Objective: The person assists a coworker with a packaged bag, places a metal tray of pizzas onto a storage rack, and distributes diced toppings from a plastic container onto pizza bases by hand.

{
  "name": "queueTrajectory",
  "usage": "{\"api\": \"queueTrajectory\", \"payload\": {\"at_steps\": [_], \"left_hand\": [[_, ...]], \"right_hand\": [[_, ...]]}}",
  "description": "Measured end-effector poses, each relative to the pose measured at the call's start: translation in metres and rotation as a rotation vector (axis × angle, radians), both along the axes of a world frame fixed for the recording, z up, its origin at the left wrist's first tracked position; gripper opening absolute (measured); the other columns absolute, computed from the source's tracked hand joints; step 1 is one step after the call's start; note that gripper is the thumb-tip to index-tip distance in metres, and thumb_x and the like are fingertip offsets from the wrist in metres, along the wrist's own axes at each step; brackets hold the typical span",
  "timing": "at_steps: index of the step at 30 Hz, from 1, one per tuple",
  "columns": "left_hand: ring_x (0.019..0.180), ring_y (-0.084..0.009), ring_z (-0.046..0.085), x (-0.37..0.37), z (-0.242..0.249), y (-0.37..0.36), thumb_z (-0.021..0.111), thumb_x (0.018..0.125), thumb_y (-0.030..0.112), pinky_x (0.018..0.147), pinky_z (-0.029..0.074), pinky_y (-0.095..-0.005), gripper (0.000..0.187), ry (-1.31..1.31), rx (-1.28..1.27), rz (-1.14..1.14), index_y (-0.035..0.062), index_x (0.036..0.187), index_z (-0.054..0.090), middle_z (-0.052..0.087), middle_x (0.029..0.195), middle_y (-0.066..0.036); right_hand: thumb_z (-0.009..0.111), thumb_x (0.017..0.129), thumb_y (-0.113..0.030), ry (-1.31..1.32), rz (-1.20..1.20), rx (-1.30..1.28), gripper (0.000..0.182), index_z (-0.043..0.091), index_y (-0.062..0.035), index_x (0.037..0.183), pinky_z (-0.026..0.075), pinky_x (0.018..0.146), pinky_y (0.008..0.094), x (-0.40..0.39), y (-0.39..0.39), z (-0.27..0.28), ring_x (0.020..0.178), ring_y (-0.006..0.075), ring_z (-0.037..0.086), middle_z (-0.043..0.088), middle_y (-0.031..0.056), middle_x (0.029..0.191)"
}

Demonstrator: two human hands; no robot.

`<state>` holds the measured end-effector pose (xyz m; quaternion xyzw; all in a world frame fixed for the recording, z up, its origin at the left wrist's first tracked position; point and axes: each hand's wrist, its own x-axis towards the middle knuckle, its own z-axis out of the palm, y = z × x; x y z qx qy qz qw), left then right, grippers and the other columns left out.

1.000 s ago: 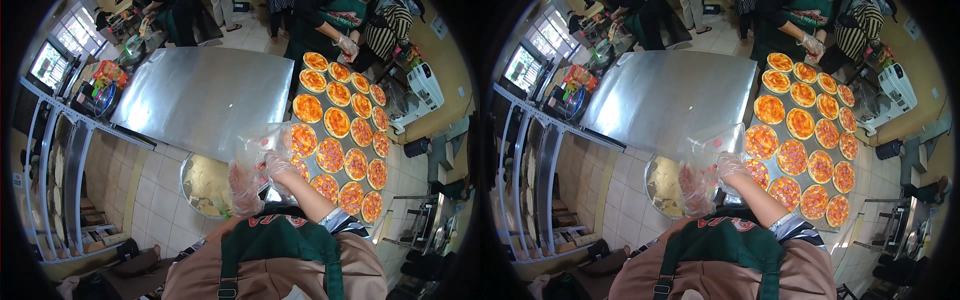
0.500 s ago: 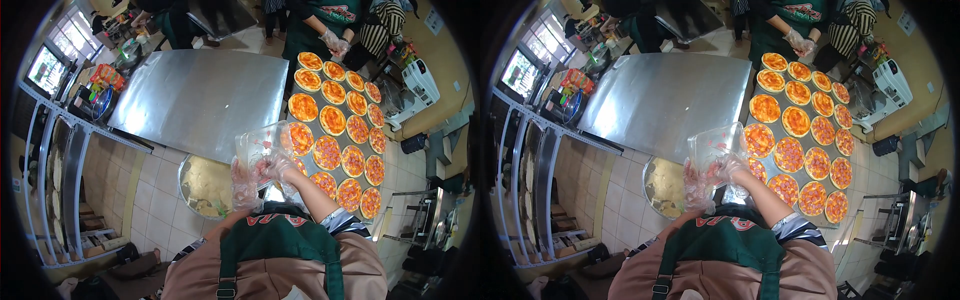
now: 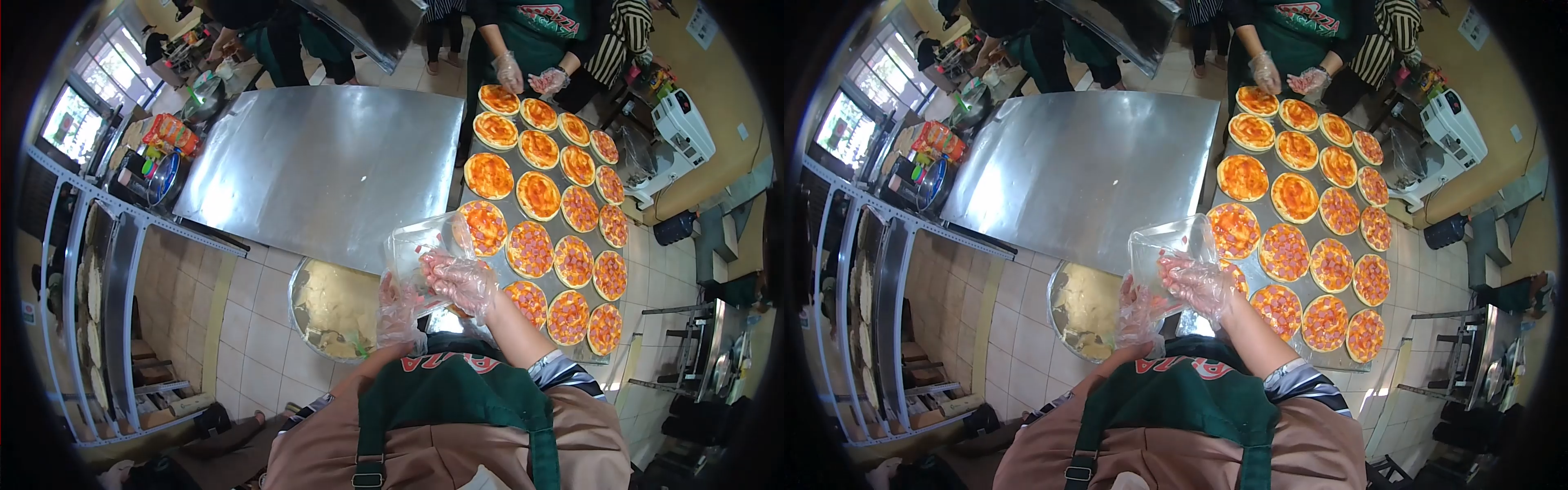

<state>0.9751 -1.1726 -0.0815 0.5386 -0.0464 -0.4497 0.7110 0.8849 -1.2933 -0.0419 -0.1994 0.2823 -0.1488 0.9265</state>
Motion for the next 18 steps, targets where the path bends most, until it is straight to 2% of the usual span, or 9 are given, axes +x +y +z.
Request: {"api": "queueTrajectory", "payload": {"at_steps": [2,5,8,14,18], "left_hand": [[0.084,-0.0204,0.054,-0.003,-0.009,0.0,0.054,0.082,0.02,0.065,0.049,-0.0325,0.055,0.014,-0.006,0.051,0.0155,0.126,0.023,0.046,0.104,-0.008],[0.084,-0.0205,0.054,-0.009,-0.009,-0.001,0.054,0.082,0.021,0.065,0.049,-0.0326,0.055,0.043,0.01,0.041,0.0155,0.126,0.023,0.047,0.104,-0.008],[0.083,-0.0206,0.054,-0.014,-0.007,-0.001,0.054,0.082,0.021,0.064,0.049,-0.0328,0.054,0.079,0.033,0.036,0.0156,0.126,0.023,0.047,0.104,-0.008],[0.081,-0.0207,0.054,-0.039,0.001,-0.01,0.054,0.082,0.023,0.063,0.049,-0.0331,0.054,0.14,0.081,0.041,0.0157,0.126,0.024,0.047,0.103,-0.008],[0.08,-0.0208,0.055,-0.061,0.006,-0.014,0.054,0.082,0.023,0.063,0.049,-0.0333,0.054,0.188,0.116,0.025,0.0159,0.126,0.024,0.047,0.102,-0.008]], "right_hand": [[0.049,0.081,-0.002,-0.009,0.017,0.0,0.029,0.043,0.0027,0.109,0.047,0.077,0.0266,-0.003,-0.001,0.0,0.089,0.0194,0.053,0.051,0.0105,0.096],[0.053,0.08,-0.005,-0.106,0.093,0.127,0.036,0.042,0.002,0.114,0.046,0.08,0.0276,-0.018,-0.007,-0.006,0.092,0.0189,0.053,0.053,0.0107,0.099],[0.051,0.081,-0.008,-0.062,0.029,0.146,0.031,0.044,0.0036,0.109,0.046,0.08,0.0322,-0.026,-0.01,0.004,0.092,0.0222,0.053,0.052,0.0116,0.098],[0.049,0.083,-0.01,-0.151,0.003,0.245,0.032,0.043,0.0043,0.111,0.044,0.082,0.0322,-0.05,-0.022,0.011,0.096,0.0213,0.052,0.053,0.0121,0.1],[0.048,0.083,-0.01,-0.139,0.024,0.051,0.032,0.043,0.0042,0.112,0.044,0.081,0.0301,-0.072,-0.023,0.019,0.096,0.0198,0.052,0.053,0.0124,0.1]]}}
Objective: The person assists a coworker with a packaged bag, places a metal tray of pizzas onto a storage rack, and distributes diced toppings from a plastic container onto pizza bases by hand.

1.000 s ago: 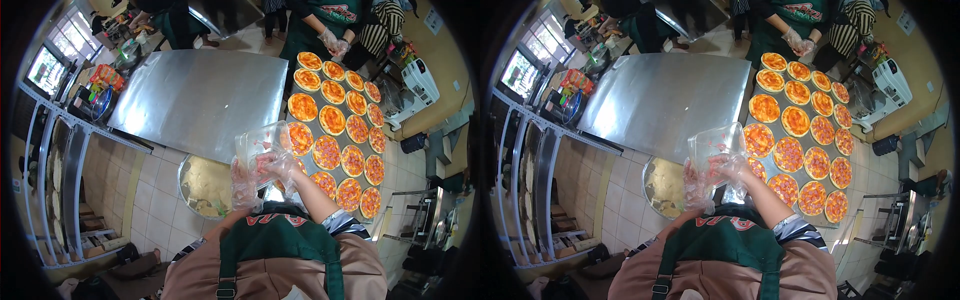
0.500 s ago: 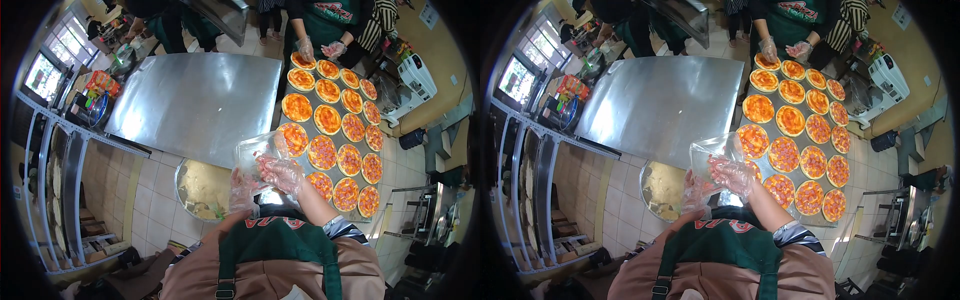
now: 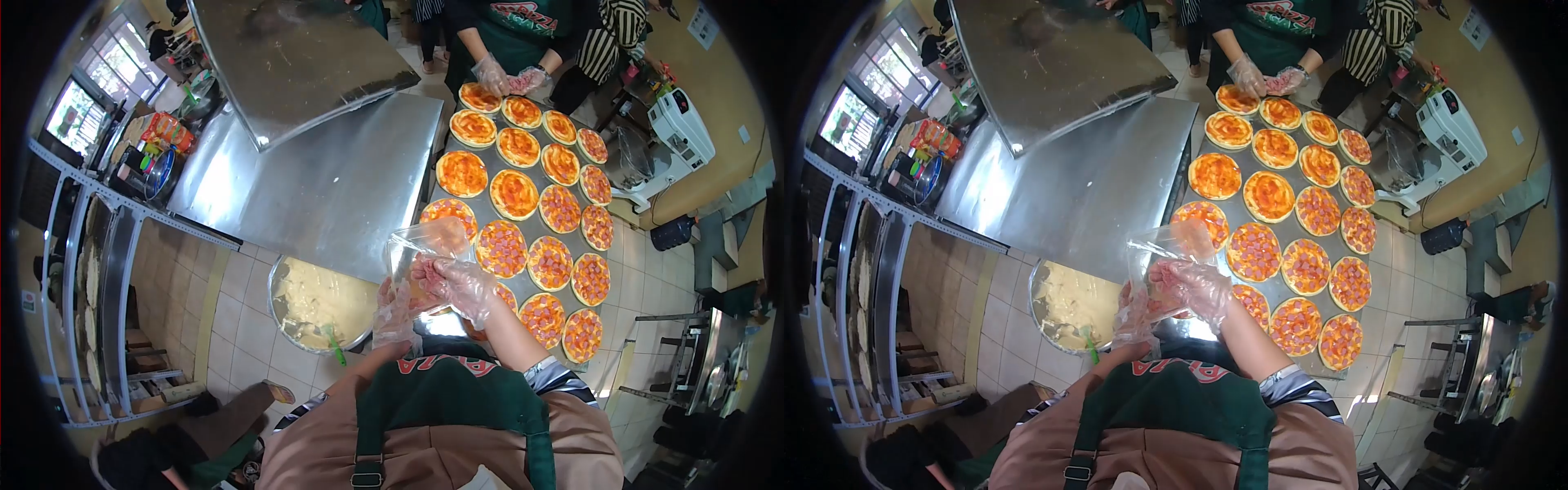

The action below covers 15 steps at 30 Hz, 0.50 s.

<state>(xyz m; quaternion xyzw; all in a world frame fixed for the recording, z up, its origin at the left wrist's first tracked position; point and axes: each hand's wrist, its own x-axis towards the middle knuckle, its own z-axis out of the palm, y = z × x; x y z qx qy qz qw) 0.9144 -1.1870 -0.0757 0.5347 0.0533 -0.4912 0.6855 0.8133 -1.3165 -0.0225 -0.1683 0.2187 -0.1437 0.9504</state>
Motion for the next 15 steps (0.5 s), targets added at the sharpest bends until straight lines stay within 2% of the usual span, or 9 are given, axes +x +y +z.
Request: {"api": "queueTrajectory", "payload": {"at_steps": [2,3,10,12,13,15], "left_hand": [[0.08,-0.0209,0.055,-0.012,0.001,0.002,0.054,0.082,0.024,0.062,0.049,-0.0334,0.053,0.022,0.016,-0.001,0.0159,0.126,0.024,0.047,0.102,-0.008],[0.08,-0.0209,0.055,-0.017,0.003,0.001,0.053,0.082,0.024,0.062,0.049,-0.0334,0.053,0.032,0.024,0.001,0.0159,0.126,0.024,0.048,0.102,-0.008],[0.078,-0.0211,0.055,-0.049,0.008,0.004,0.053,0.082,0.026,0.061,0.049,-0.0337,0.053,0.098,0.079,0.021,0.0161,0.125,0.024,0.048,0.101,-0.008],[0.078,-0.0212,0.055,-0.05,0.008,0.005,0.053,0.082,0.026,0.061,0.049,-0.0338,0.053,0.121,0.094,0.027,0.0162,0.125,0.025,0.048,0.1,-0.008],[0.077,-0.0212,0.055,-0.05,0.008,0.01,0.053,0.082,0.026,0.061,0.049,-0.0339,0.053,0.134,0.101,0.03,0.0162,0.125,0.025,0.048,0.1,-0.008],[0.077,-0.0212,0.055,-0.055,0.008,0.012,0.053,0.082,0.027,0.061,0.049,-0.034,0.053,0.159,0.119,0.035,0.0162,0.125,0.025,0.048,0.1,-0.008]], "right_hand": [[0.048,0.084,-0.009,0.237,0.009,-0.169,0.03,0.044,0.0038,0.111,0.045,0.077,0.0291,-0.012,-0.002,-0.001,0.092,0.0207,0.053,0.054,0.0126,0.099],[0.048,0.083,-0.008,0.316,-0.012,-0.163,0.027,0.046,0.0037,0.107,0.047,0.074,0.029,-0.017,-0.003,0.003,0.087,0.0213,0.055,0.054,0.013,0.098],[0.051,0.081,-0.005,0.316,0.008,-0.194,0.023,0.05,0.0023,0.103,0.048,0.068,0.0284,-0.045,-0.016,0.003,0.083,0.0212,0.057,0.056,0.013,0.093],[0.052,0.08,-0.002,0.429,0.116,-0.407,0.023,0.05,0.002,0.102,0.048,0.067,0.0287,-0.051,-0.02,-0.001,0.085,0.0196,0.056,0.057,0.0125,0.093],[0.052,0.08,-0.002,0.427,0.123,-0.407,0.023,0.05,0.002,0.102,0.048,0.067,0.0287,-0.051,-0.021,0.0,0.085,0.0196,0.056,0.057,0.0125,0.093],[0.056,0.077,-0.001,0.722,0.307,-0.936,0.025,0.056,-0.0052,0.101,0.047,0.06,0.027,-0.05,-0.021,0.004,0.075,0.0149,0.056,0.059,0.0054,0.088]]}}
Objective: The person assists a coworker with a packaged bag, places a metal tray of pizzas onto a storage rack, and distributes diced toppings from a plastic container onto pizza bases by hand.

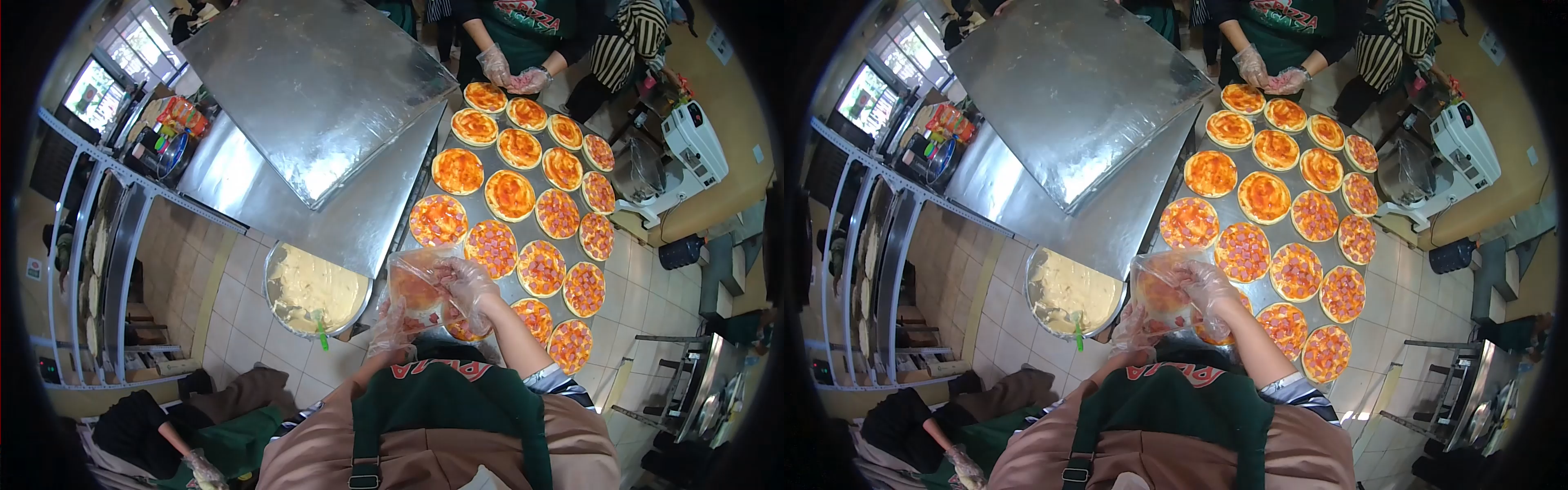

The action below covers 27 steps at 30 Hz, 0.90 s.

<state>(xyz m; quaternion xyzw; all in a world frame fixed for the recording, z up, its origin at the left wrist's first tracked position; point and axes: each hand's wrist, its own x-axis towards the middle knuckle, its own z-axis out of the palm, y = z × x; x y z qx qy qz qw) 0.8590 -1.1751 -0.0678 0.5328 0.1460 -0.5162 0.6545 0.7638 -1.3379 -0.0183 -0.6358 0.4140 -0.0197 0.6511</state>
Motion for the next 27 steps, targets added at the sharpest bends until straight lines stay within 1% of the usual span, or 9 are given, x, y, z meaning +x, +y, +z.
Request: {"api": "queueTrajectory", "payload": {"at_steps": [3,11,13,15,17,19,20,23,27], "left_hand": [[0.076,-0.0213,0.055,-0.005,0.0,0.009,0.053,0.082,0.027,0.06,0.048,-0.0341,0.053,0.038,0.024,0.003,0.0163,0.125,0.025,0.049,0.1,-0.008],[0.074,-0.0215,0.055,0.002,-0.001,0.047,0.052,0.082,0.029,0.059,0.048,-0.0345,0.052,0.145,0.072,-0.006,0.0165,0.125,0.025,0.049,0.098,-0.008],[0.077,-0.024,0.055,0.005,-0.012,0.069,0.051,0.081,0.037,0.059,0.047,-0.0381,0.054,0.03,0.072,-0.077,0.0172,0.124,0.026,0.047,0.102,-0.009],[0.09,-0.0298,0.052,0.009,-0.013,0.088,0.052,0.079,0.041,0.073,0.047,-0.0425,0.058,-0.039,0.18,-0.024,0.0109,0.122,0.028,0.038,0.114,-0.012],[0.087,-0.032,0.054,0.014,-0.025,0.11,0.049,0.081,0.039,0.072,0.048,-0.042,0.055,-0.065,0.216,-0.006,0.0086,0.122,0.027,0.037,0.114,-0.013],[0.087,-0.0327,0.054,0.015,-0.024,0.127,0.046,0.082,0.037,0.067,0.048,-0.0406,0.051,-0.051,0.015,0.156,0.0086,0.121,0.03,0.038,0.113,-0.015],[0.087,-0.0327,0.054,0.016,-0.023,0.135,0.046,0.082,0.037,0.067,0.048,-0.0406,0.051,-0.054,0.017,0.16,0.0086,0.121,0.03,0.038,0.113,-0.015],[0.087,-0.0341,0.052,0.015,-0.009,0.154,0.047,0.078,0.036,0.056,0.048,-0.036,0.047,0.223,0.207,0.542,0.0104,0.117,0.037,0.044,0.109,-0.013],[0.09,-0.0346,0.05,0.019,-0.038,0.191,0.048,0.075,0.038,0.06,0.047,-0.0367,0.045,0.195,0.199,0.733,0.0101,0.109,0.042,0.045,0.109,-0.013]], "right_hand": [[0.053,0.076,0.003,-0.07,-0.117,0.23,0.025,0.053,0.0015,0.101,0.047,0.066,0.0259,-0.006,-0.004,-0.014,0.078,0.016,0.057,0.058,0.0076,0.088],[0.053,0.076,0.004,-0.322,-0.461,0.54,0.028,0.051,0.0025,0.104,0.045,0.059,0.0227,-0.023,-0.042,-0.031,0.072,0.0169,0.056,0.057,0.0094,0.085],[0.055,0.076,0.002,-0.366,-0.493,0.601,0.028,0.052,0.0029,0.104,0.044,0.06,0.0219,-0.023,-0.049,-0.034,0.073,0.0166,0.056,0.057,0.0095,0.086],[0.054,0.075,0.004,-0.377,-0.491,0.589,0.033,0.048,0.0035,0.107,0.044,0.058,0.0219,-0.021,-0.056,-0.036,0.072,0.0174,0.056,0.056,0.0103,0.086],[0.054,0.074,0.005,-0.389,-0.46,0.59,0.034,0.048,0.0035,0.107,0.044,0.058,0.0219,-0.02,-0.062,-0.039,0.073,0.0174,0.056,0.056,0.0106,0.087],[0.054,0.074,0.006,-0.402,-0.426,0.596,0.035,0.047,0.0035,0.108,0.044,0.058,0.0218,-0.017,-0.067,-0.042,0.074,0.0175,0.057,0.056,0.0108,0.087],[0.054,0.074,0.006,-0.384,-0.416,0.584,0.035,0.048,0.0034,0.108,0.044,0.057,0.0215,-0.016,-0.07,-0.043,0.074,0.0176,0.057,0.056,0.0108,0.087],[0.051,0.075,0.006,-0.328,-0.42,0.544,0.033,0.046,0.0032,0.108,0.044,0.055,0.0199,-0.007,-0.073,-0.041,0.073,0.0178,0.057,0.056,0.0108,0.085],[0.051,0.075,0.006,-0.31,-0.451,0.512,0.032,0.047,0.0036,0.107,0.044,0.053,0.02,0.001,-0.079,-0.052,0.072,0.0201,0.059,0.057,0.0127,0.089]]}}
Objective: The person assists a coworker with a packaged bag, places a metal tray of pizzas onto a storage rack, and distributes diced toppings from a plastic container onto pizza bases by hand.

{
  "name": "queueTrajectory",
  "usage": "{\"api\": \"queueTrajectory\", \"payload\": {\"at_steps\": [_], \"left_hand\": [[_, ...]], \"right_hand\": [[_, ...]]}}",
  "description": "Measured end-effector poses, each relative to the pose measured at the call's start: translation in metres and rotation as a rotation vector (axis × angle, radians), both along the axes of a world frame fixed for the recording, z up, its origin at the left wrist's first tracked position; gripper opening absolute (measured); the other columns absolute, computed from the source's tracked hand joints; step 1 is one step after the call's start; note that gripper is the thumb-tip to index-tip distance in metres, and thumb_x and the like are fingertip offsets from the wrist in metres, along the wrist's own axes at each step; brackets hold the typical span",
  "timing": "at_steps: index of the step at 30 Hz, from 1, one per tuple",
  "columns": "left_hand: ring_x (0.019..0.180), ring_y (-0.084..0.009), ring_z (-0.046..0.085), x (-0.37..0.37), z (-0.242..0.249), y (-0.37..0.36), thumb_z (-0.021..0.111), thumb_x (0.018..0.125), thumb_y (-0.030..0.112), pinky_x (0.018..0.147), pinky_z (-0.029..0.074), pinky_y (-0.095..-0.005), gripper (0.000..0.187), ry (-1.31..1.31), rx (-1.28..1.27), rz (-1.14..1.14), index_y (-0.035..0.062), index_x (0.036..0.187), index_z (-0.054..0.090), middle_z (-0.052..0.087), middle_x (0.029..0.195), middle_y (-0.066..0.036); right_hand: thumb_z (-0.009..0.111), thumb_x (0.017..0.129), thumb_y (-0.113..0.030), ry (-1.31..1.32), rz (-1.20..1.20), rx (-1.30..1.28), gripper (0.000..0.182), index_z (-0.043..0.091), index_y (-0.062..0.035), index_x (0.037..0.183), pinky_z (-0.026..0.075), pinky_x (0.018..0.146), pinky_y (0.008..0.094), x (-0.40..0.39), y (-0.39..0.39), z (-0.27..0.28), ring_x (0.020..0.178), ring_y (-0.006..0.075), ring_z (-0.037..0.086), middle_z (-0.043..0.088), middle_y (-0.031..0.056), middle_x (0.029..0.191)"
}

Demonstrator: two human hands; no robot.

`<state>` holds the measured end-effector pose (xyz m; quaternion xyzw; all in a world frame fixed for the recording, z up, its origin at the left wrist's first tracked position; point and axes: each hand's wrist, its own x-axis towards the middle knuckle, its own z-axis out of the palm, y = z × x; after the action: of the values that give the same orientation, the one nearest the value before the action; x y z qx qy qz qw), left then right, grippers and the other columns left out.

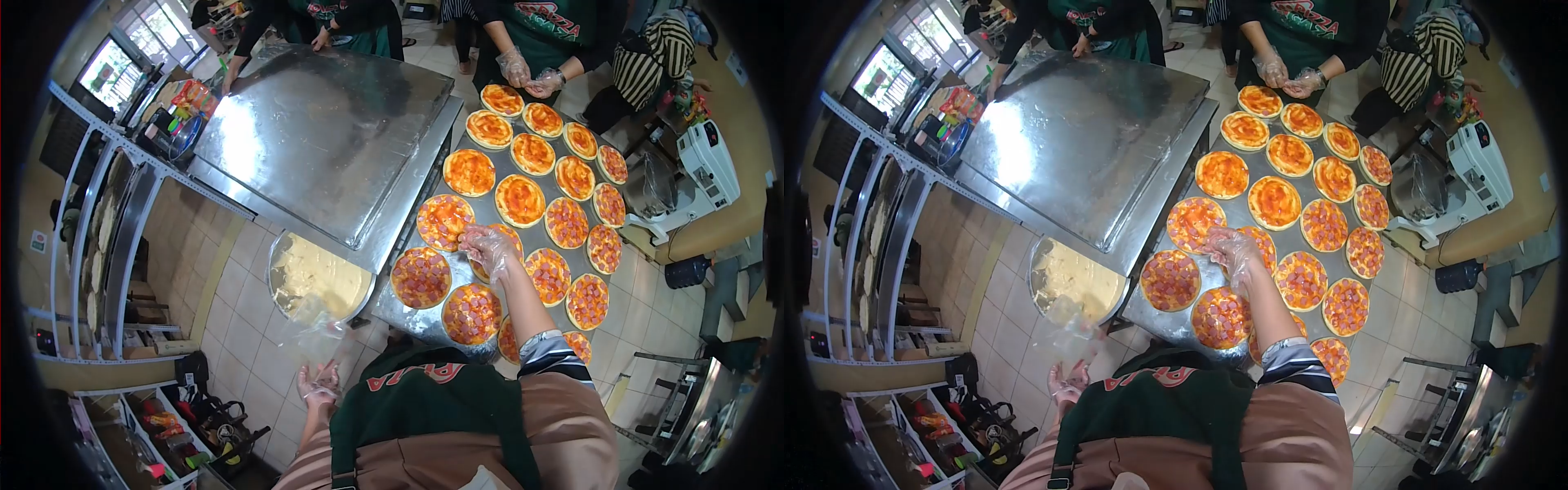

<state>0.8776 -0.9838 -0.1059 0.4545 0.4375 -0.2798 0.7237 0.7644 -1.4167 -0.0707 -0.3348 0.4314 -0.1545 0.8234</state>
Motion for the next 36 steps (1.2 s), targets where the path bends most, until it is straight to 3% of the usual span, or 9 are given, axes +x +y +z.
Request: {"api": "queueTrajectory", "payload": {"at_steps": [5,10,18,19,22,29,32,34,36], "left_hand": [[0.085,-0.0302,0.049,-0.001,-0.033,0.041,0.047,0.072,0.035,0.064,0.046,-0.0359,0.044,-0.078,-0.121,0.37,0.0094,0.108,0.042,0.046,0.108,-0.012],[0.084,-0.0266,0.049,0.003,-0.043,0.072,0.043,0.074,0.039,0.065,0.045,-0.0347,0.05,-0.144,-0.202,0.416,0.0088,0.114,0.04,0.048,0.108,-0.011],[0.086,-0.0264,0.049,-0.025,-0.072,0.127,0.042,0.074,0.04,0.066,0.044,-0.0347,0.052,-0.126,-0.116,0.416,0.0091,0.117,0.039,0.048,0.11,-0.01],[0.086,-0.0265,0.049,-0.01,-0.072,0.132,0.041,0.074,0.04,0.067,0.044,-0.0347,0.052,-0.122,-0.104,0.412,0.0092,0.117,0.039,0.048,0.11,-0.01],[0.087,-0.0267,0.049,-0.018,-0.078,0.153,0.041,0.074,0.04,0.067,0.043,-0.0349,0.053,-0.103,-0.075,0.404,0.0093,0.117,0.039,0.048,0.111,-0.01],[0.094,-0.0279,0.047,-0.027,-0.097,0.179,0.041,0.074,0.041,0.07,0.042,-0.0357,0.053,-0.109,-0.005,0.448,0.0112,0.118,0.04,0.047,0.114,-0.009],[0.098,-0.0281,0.047,-0.028,-0.155,0.241,0.041,0.074,0.042,0.073,0.041,-0.0366,0.053,-0.008,-0.138,0.415,0.0122,0.119,0.04,0.047,0.115,-0.009],[0.095,-0.0273,0.048,-0.059,-0.123,0.216,0.042,0.074,0.042,0.071,0.041,-0.0357,0.053,-0.015,-0.061,0.448,0.013,0.118,0.041,0.048,0.114,-0.008],[0.093,-0.0265,0.049,-0.019,-0.097,0.176,0.042,0.074,0.042,0.069,0.042,-0.0348,0.052,-0.026,0.015,0.473,0.0139,0.117,0.041,0.048,0.113,-0.008]], "right_hand": [[0.049,0.077,0.005,0.08,-0.011,0.066,0.029,0.047,0.0041,0.106,0.045,0.051,0.0205,0.009,-0.005,0.006,0.07,0.0208,0.059,0.057,0.0145,0.089],[0.047,0.081,0.0,0.141,0.002,0.091,0.025,0.045,0.0032,0.106,0.043,0.047,0.0193,0.017,-0.015,-0.02,0.067,0.0198,0.059,0.058,0.0138,0.084],[0.06,0.067,-0.001,0.406,0.198,-0.251,0.011,0.058,0.0037,0.076,0.035,0.044,0.0223,0.046,-0.025,-0.046,0.054,0.0126,0.052,0.058,0.0069,0.066],[0.059,0.064,-0.002,0.319,0.132,-0.26,0.003,0.057,0.0008,0.063,0.034,0.044,0.024,0.048,-0.022,-0.042,0.05,0.0123,0.048,0.056,0.0051,0.059],[0.059,0.065,-0.006,0.455,0.311,-0.349,0.009,0.056,-0.0022,0.058,0.034,0.044,0.0264,0.06,-0.031,-0.053,0.048,0.012,0.046,0.055,0.0036,0.057],[0.062,0.071,-0.013,0.505,0.392,-0.453,0.013,0.057,-0.0041,0.063,0.035,0.04,0.0239,0.076,-0.038,-0.083,0.044,0.0106,0.045,0.055,0.0029,0.058],[0.062,0.072,-0.014,0.483,0.388,-0.501,0.014,0.056,-0.0055,0.063,0.036,0.04,0.0237,0.082,-0.036,-0.089,0.045,0.0099,0.045,0.054,0.0021,0.057],[0.056,0.073,-0.027,0.637,0.559,-0.716,0.019,0.064,-0.0105,0.079,0.045,0.058,0.0313,0.087,-0.033,-0.091,0.062,0.0172,0.058,0.062,0.0065,0.072],[0.055,0.073,-0.027,0.712,0.609,-0.78,0.019,0.064,-0.0116,0.08,0.045,0.062,0.0323,0.092,-0.032,-0.097,0.067,0.0184,0.059,0.062,0.0067,0.075]]}}
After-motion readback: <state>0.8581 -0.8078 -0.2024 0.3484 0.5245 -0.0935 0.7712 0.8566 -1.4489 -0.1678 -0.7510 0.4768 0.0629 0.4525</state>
